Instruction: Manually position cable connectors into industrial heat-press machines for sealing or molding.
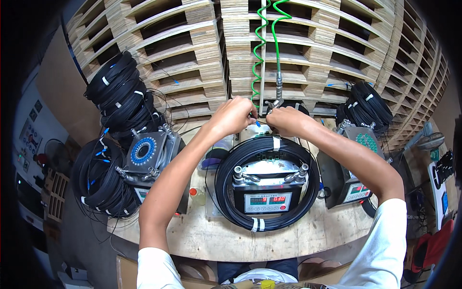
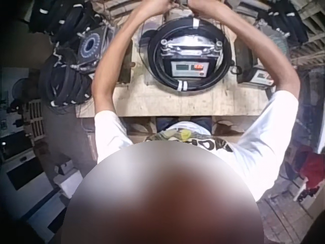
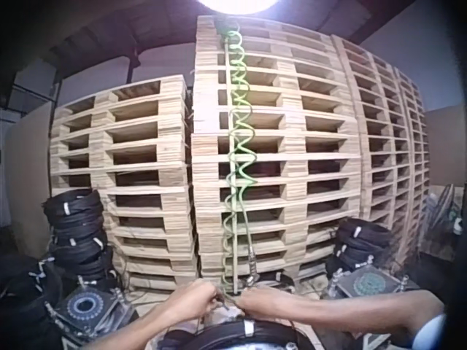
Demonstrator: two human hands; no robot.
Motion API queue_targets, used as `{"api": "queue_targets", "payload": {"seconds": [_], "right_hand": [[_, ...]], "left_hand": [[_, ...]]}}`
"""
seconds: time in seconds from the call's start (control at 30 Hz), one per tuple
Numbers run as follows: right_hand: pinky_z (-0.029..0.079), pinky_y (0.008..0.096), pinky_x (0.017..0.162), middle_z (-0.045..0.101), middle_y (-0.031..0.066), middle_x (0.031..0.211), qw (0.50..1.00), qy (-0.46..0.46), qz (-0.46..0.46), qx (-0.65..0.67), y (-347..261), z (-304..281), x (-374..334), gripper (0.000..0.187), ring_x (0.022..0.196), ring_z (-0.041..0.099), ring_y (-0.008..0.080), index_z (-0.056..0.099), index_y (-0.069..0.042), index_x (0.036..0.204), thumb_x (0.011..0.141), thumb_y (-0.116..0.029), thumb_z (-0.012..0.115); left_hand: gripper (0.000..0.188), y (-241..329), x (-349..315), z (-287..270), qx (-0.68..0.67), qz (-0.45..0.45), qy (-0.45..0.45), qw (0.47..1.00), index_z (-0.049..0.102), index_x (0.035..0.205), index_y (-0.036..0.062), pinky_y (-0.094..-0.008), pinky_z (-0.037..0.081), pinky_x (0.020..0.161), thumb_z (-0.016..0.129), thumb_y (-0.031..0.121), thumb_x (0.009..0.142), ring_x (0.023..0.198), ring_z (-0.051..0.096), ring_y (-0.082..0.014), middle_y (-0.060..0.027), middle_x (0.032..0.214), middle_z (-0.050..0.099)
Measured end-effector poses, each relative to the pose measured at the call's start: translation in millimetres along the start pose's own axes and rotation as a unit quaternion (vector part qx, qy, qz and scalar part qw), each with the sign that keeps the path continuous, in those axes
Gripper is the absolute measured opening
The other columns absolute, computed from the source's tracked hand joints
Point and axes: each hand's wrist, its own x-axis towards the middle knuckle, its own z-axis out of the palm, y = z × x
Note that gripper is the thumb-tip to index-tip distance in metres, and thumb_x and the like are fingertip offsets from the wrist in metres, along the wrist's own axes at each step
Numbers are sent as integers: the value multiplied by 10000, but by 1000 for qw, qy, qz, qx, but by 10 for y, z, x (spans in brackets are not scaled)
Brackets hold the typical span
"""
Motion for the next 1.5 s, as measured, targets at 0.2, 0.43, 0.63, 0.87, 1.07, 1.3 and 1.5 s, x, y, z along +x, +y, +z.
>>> {"api": "queue_targets", "payload": {"seconds": [0.2, 0.43, 0.63, 0.87, 1.07, 1.3, 1.5], "right_hand": [[577, 470, 731, 701, 224, 803, 998, 19, -59, -12, -19, -17, 47, 111, 834, 707, 392, 709, 24, 776, 690, -46, 707], [563, 487, 735, 703, 212, 813, 999, 5, -45, 24, 50, 87, 31, 111, 828, 694, 408, 717, 8, 793, 731, -80, 689], [576, 489, 772, 722, 200, 873, 992, 43, 61, 104, -6, 144, -167, 168, 875, 707, 398, 758, -52, 944, 832, -173, 726], [582, 481, 800, 736, 203, 934, 983, 61, 108, 136, 22, 256, -230, 216, 892, 715, 392, 762, -66, 1028, 830, -153, 763], [585, 471, 776, 736, 208, 902, 982, 63, 101, 148, 77, 306, -192, 185, 856, 718, 390, 773, -52, 992, 823, -126, 759], [578, 474, 755, 726, 228, 887, 977, 63, 116, 170, 9, 187, -228, 201, 833, 715, 398, 767, -32, 995, 805, -93, 747], [568, 483, 768, 719, 232, 886, 975, 87, 99, 182, 20, 274, -178, 189, 842, 702, 409, 750, -14, 978, 798, -64, 719]], "left_hand": [[159, -74, -130, -12, -27, 13, 54, 998, 778, 947, 48, -465, 560, 776, 770, 136, 815, 871, 709, -367, -196, 921, 731], [173, -2, -23, 92, 0, 25, 24, 999, 771, 964, 53, -438, 556, 766, 774, 115, 803, 882, 709, -335, -167, 923, 730], [140, 55, 84, 195, 28, 52, 7, 998, 783, 857, 63, -460, 569, 737, 721, 15, 741, 846, 719, -365, -192, 863, 728], [48, 219, 75, 261, 137, 125, 19, 982, 704, 759, 25, -476, 555, 707, 688, 2, 720, 873, 701, -366, -160, 850, 705], [115, 273, 238, 220, 119, 94, -44, 987, 741, 836, 25, -478, 566, 696, 772, 54, 729, 847, 712, -379, -195, 868, 715], [187, 216, 364, 234, 67, 26, -116, 991, 746, 873, -12, -461, 573, 734, 820, 53, 714, 883, 718, -383, -227, 876, 713], [182, 50, 456, 433, 51, 72, -108, 990, 736, 884, -34, -460, 569, 717, 726, -57, 705, 840, 710, -406, -244, 845, 706]]}}
